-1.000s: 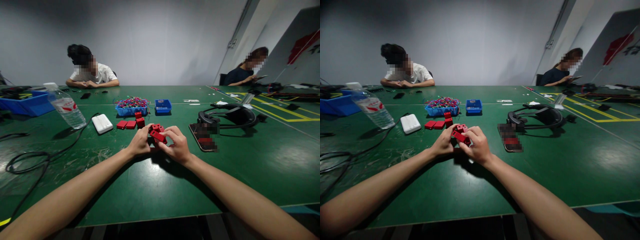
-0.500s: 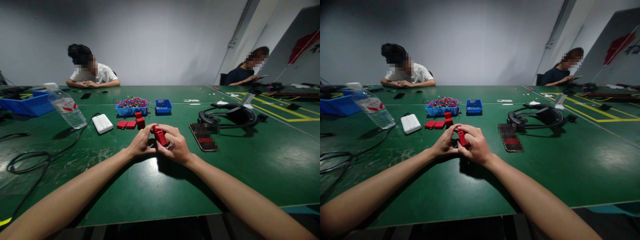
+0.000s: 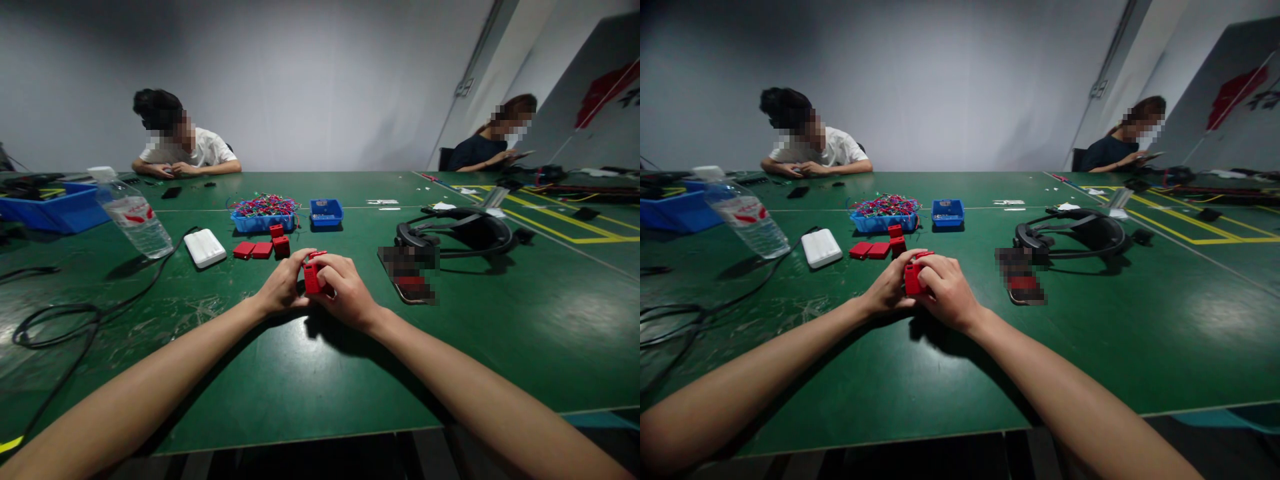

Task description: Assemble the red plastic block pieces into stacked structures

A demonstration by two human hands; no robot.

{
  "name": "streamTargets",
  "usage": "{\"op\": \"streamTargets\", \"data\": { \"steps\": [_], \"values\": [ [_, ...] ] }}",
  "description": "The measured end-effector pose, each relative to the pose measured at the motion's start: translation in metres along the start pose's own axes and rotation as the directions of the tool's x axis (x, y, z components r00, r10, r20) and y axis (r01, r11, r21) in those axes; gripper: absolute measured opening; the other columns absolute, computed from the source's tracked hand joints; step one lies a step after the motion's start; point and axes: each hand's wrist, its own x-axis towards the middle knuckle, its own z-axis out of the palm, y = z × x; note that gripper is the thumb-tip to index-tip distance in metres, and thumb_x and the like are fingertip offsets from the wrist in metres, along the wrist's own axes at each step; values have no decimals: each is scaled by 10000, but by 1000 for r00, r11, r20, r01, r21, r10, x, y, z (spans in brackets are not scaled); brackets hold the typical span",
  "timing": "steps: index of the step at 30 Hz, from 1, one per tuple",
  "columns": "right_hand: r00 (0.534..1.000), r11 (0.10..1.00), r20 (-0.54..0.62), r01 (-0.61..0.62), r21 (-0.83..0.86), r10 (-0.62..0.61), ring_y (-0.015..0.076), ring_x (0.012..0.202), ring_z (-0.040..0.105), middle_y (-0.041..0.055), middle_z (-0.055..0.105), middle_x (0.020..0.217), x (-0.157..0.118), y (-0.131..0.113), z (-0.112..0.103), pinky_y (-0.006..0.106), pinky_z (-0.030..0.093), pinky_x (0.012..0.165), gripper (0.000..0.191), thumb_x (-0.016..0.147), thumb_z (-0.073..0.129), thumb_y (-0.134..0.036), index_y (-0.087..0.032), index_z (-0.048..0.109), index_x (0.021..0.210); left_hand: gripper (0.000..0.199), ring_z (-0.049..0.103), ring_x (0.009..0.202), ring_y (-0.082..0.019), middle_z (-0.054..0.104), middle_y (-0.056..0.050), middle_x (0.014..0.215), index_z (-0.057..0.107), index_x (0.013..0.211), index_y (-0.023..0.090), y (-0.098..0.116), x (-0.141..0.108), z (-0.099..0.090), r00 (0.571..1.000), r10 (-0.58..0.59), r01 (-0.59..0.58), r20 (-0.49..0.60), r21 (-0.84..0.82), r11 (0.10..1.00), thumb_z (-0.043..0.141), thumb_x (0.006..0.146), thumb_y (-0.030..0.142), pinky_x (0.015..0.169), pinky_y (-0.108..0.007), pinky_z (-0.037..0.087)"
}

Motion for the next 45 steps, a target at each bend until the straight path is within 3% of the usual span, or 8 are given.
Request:
{"op": "streamTargets", "data": {
  "steps": [7,13,23,29,35,41,45],
  "values": [
    [1000,1000,18,7,-18,-7,251,1155,577,116,668,1178,-1,-2,0,434,431,952,121,845,541,-138,-217,597,918,938,488,1307,-350,461,-199,1419,261,1448,176,2,0,0,999,-35,35,16,-1,999,762,698,437,1099,-506,412],
    [999,999,36,-7,-36,8,274,1142,582,138,665,1172,1,-1,-1,445,438,938,147,841,579,-177,-201,581,986,903,496,1304,-346,463,-193,1422,271,1444,178,2,1,0,999,-46,46,10,-19,999,744,701,372,1096,-503,418],
    [993,998,107,-60,26,57,297,1205,517,124,597,1273,1,-1,-5,492,422,1004,602,753,592,-140,-227,458,1333,852,491,1303,-354,445,-207,1427,270,1445,171,2,0,-1,1000,-2,2,-5,-34,999,698,736,373,1088,-516,419],
    [990,989,71,-124,81,118,314,1180,489,141,549,1221,1,-3,-4,521,429,1018,558,708,618,-172,-214,532,1258,855,494,1304,-354,448,-204,1432,269,1452,175,1,-1,-1,1000,-6,6,4,-38,999,694,742,390,1088,-508,417],
    [955,936,95,-295,194,281,325,1377,366,168,369,1441,0,-5,-1,525,370,1108,567,670,632,-115,-220,542,1219,877,493,1309,-353,433,-212,1449,248,1460,176,1,0,-2,999,-34,36,30,-55,998,703,741,387,1088,-502,417],
    [934,885,143,-355,302,326,283,1387,391,170,450,1393,2,0,-2,484,358,1130,544,697,639,-92,-209,536,1218,899,485,1320,-343,440,-208,1446,229,1464,174,0,-1,-1,999,-35,36,21,-74,997,719,751,418,1088,-491,424],
    [931,873,133,-366,323,341,270,1332,457,154,474,1354,1,3,-2,453,419,1085,496,727,712,-166,-227,553,1193,924,548,1249,-333,467,-205,1424,218,1468,189,0,0,-1,998,-57,60,37,-87,994,746,740,402,1028,-486,476]
  ]
}}
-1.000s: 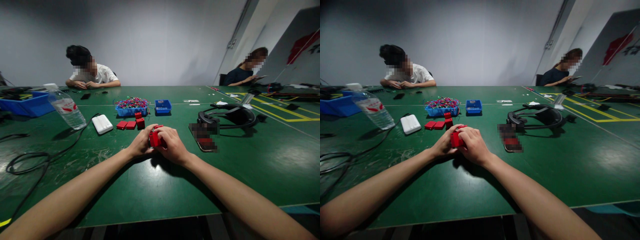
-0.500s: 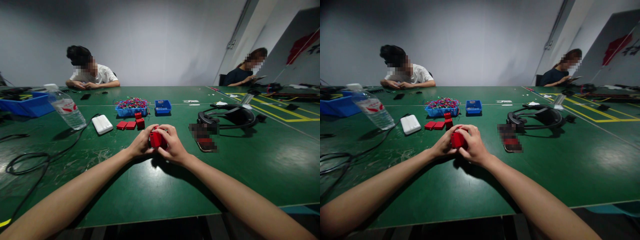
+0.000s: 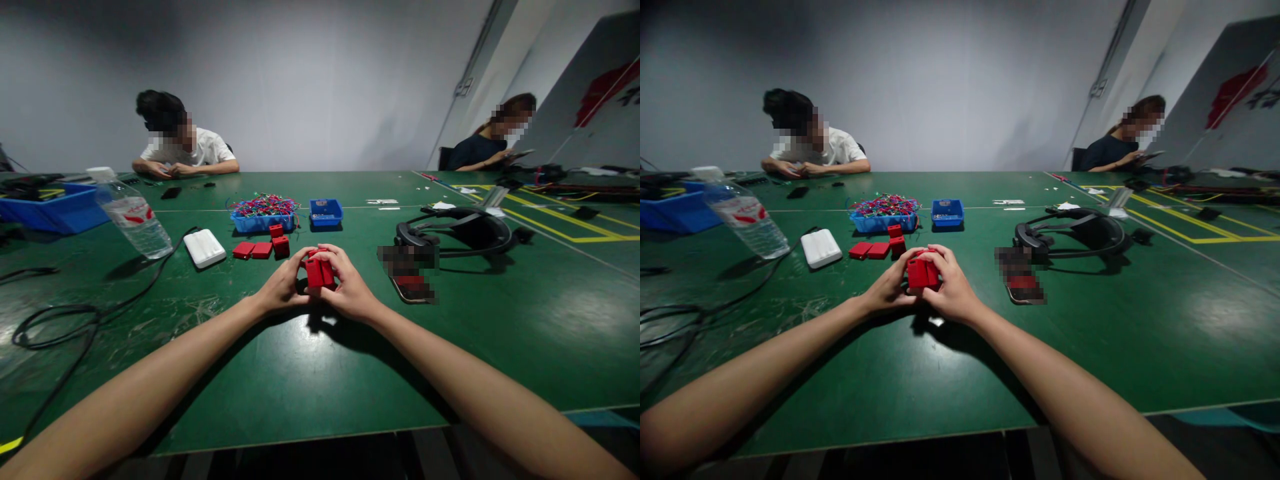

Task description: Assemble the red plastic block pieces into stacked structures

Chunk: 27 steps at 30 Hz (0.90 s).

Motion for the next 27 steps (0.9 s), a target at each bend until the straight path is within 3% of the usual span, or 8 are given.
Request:
{"op": "streamTargets", "data": {
  "steps": [7,17,27],
  "values": [
    [999,997,-9,52,-65,-53,270,1272,494,152,497,1295,1,1,-1,445,430,1077,472,755,753,-276,-220,562,1183,950,565,1230,-329,500,-193,1398,218,1466,205,0,0,1,1000,-1,1,-12,-16,1000,767,720,415,1014,-480,486],
    [989,977,28,145,-155,-143,297,1383,383,189,385,1428,-6,3,2,490,383,1124,569,751,617,-117,-198,476,1296,932,507,1301,-351,448,-218,1437,197,1472,179,-2,-1,0,1000,18,-18,12,20,1000,734,745,404,1067,-505,444],
    [998,995,29,52,-85,-50,282,1334,450,175,470,1354,0,-1,-2,451,411,1097,508,735,718,-210,-200,531,1208,910,559,1229,-315,451,-195,1435,188,1481,204,0,-1,1,999,48,-48,-8,-26,998,729,769,372,1009,-457,498]
  ]
}}
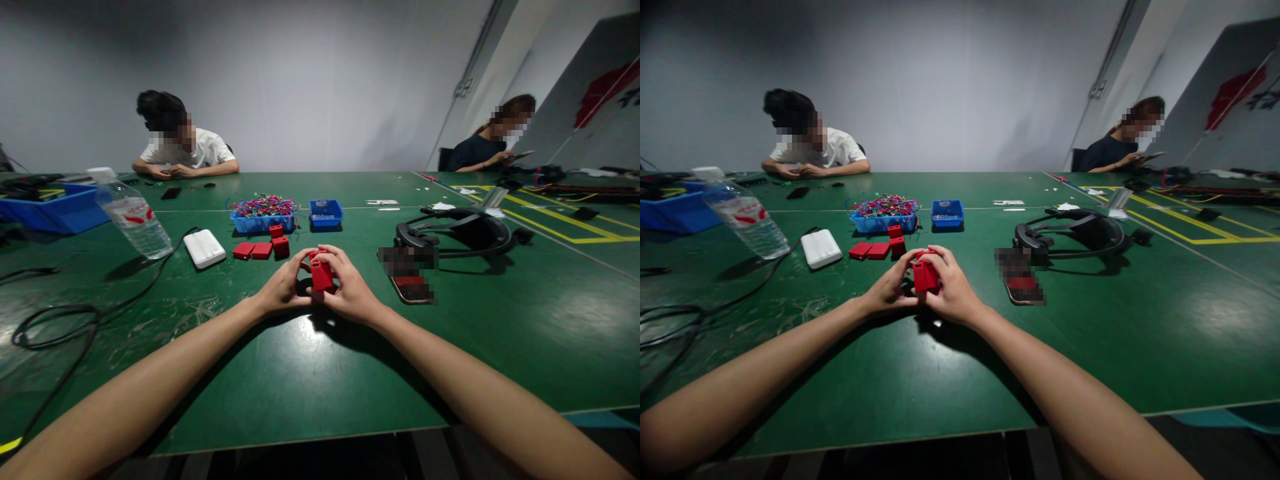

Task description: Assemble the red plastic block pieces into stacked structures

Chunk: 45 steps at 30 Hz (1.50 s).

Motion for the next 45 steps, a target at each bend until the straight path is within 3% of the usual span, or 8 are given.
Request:
{"op": "streamTargets", "data": {
  "steps": [6,11,15,18,24,30,39,45],
  "values": [
    [1000,1000,-4,9,9,-9,278,1331,452,182,462,1361,-1,2,0,449,396,1100,500,732,720,-213,-192,535,1197,919,532,1248,-328,425,-201,1457,194,1480,224,-2,0,2,999,-45,46,6,-24,999,744,761,386,1034,-475,460],
    [999,999,-18,33,-23,-33,281,1352,421,171,442,1382,-3,4,3,465,385,1108,539,702,679,-134,-207,526,1213,1028,564,1219,-345,482,-202,1422,185,1485,219,1,0,-1,992,-104,119,72,-252,960,771,707,546,1036,-466,442],
    [997,996,24,72,-59,-71,292,1362,395,173,406,1411,-4,5,4,484,372,1114,552,687,646,-106,-205,519,1215,850,555,1243,-336,554,-171,1369,212,1493,205,5,0,-5,977,-183,210,104,-418,883,552,852,647,1068,-462,404],
    [993,990,49,115,-82,-112,303,1367,379,187,385,1421,-4,5,2,496,364,1117,550,686,644,-107,-193,512,1213,781,529,1266,-339,563,-159,1365,302,1462,177,6,2,-7,959,-262,281,107,-454,845,554,864,610,1073,-454,399],
    [990,986,43,136,-96,-133,313,1351,399,200,405,1408,-4,9,1,515,374,1105,535,730,700,-194,-195,489,1222,637,554,1225,-335,605,-133,1319,516,1311,158,8,9,-4,905,-389,401,173,-651,645,693,787,475,1025,-424,439],
    [992,992,37,121,-41,-120,302,1346,427,187,437,1394,-3,10,0,501,393,1097,528,744,745,-264,-208,499,1207,616,602,1150,-309,649,-124,1244,554,1265,156,10,11,3,877,-426,432,225,-757,490,748,752,437,979,-398,460],
    [983,958,-11,-176,226,183,268,1319,475,154,439,1423,-5,4,5,408,528,962,597,825,682,-414,-234,418,1330,580,619,1114,-298,669,-111,1207,584,1211,174,11,13,1,855,-475,452,206,-744,492,761,719,422,990,-437,443],
    [924,888,208,-370,273,321,220,1001,657,132,622,1221,-4,5,4,407,532,897,821,829,672,-482,-214,244,1477,591,613,1115,-311,668,-120,1182,564,1173,160,13,13,-1,829,-516,482,217,-747,459,744,704,471,974,-414,437]
  ]
}}
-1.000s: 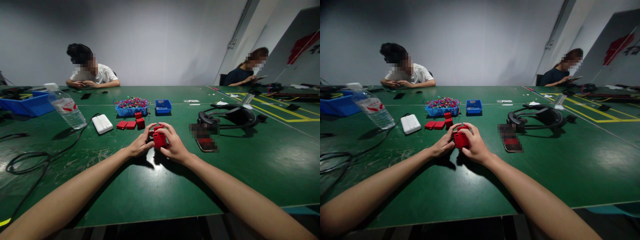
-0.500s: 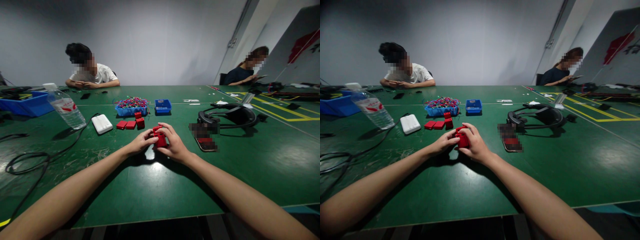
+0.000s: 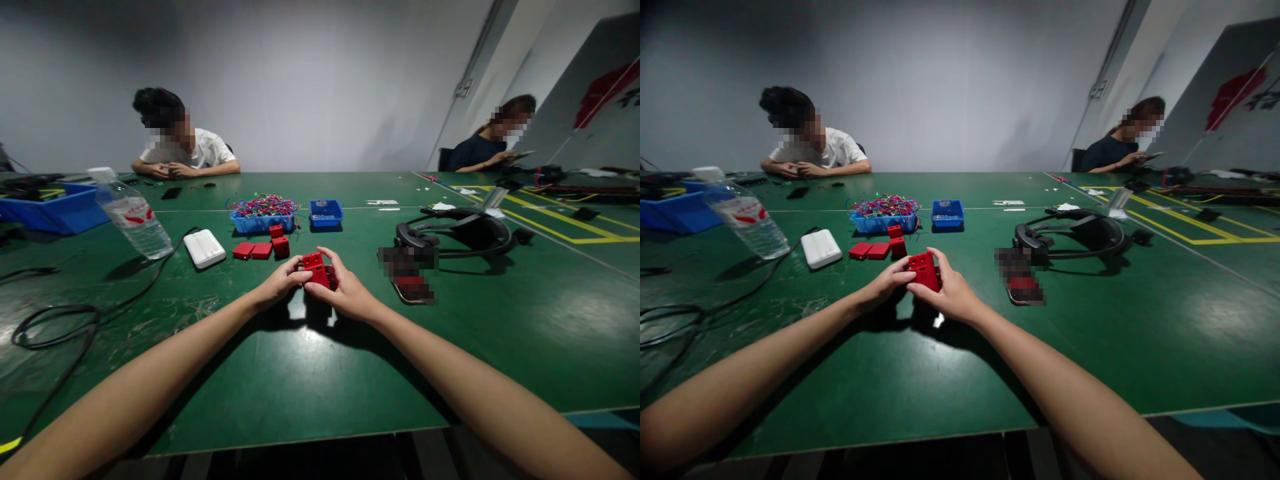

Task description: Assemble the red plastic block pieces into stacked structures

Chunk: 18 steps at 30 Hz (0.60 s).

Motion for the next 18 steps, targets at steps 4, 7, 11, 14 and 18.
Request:
{"op": "streamTargets", "data": {
  "steps": [4,7,11,14,18],
  "values": [
    [997,997,64,54,-63,-50,196,898,654,90,664,1131,-1,-7,-3,396,518,869,827,842,666,-420,-229,221,1512,566,634,1013,-262,676,-85,1067,551,1125,162,1,0,8,998,24,-21,-61,53,998,717,732,534,907,-363,457],
    [994,995,79,84,-51,-80,177,874,648,69,669,1115,-1,-9,-5,369,511,855,778,847,658,-395,-249,259,1498,550,635,889,-233,662,-51,925,559,1020,154,4,0,15,994,14,-7,-112,66,998,757,670,528,833,-344,468],
    [994,998,88,66,-10,-65,156,819,645,49,680,1062,-1,-9,-5,321,511,799,689,831,672,-385,-253,342,1420,494,620,825,-217,635,-32,858,551,951,147,5,-2,24,985,21,-8,-170,73,997,734,658,500,779,-338,475],
    [995,999,91,30,-10,-29,142,742,631,17,685,969,-1,-9,-4,289,505,725,645,798,693,-380,-253,386,1352,465,612,788,-208,621,-24,832,547,943,135,4,-4,28,982,14,-2,-190,63,998,698,672,482,738,-334,483],
    [999,999,47,12,-32,-10,146,730,623,4,683,918,-1,-11,-1,287,496,713,611,762,708,-382,-246,435,1291,436,590,737,-186,610,-31,818,553,902,126,3,-5,30,984,-6,17,-177,62,998,661,684,488,698,-314,463]
  ]
}}
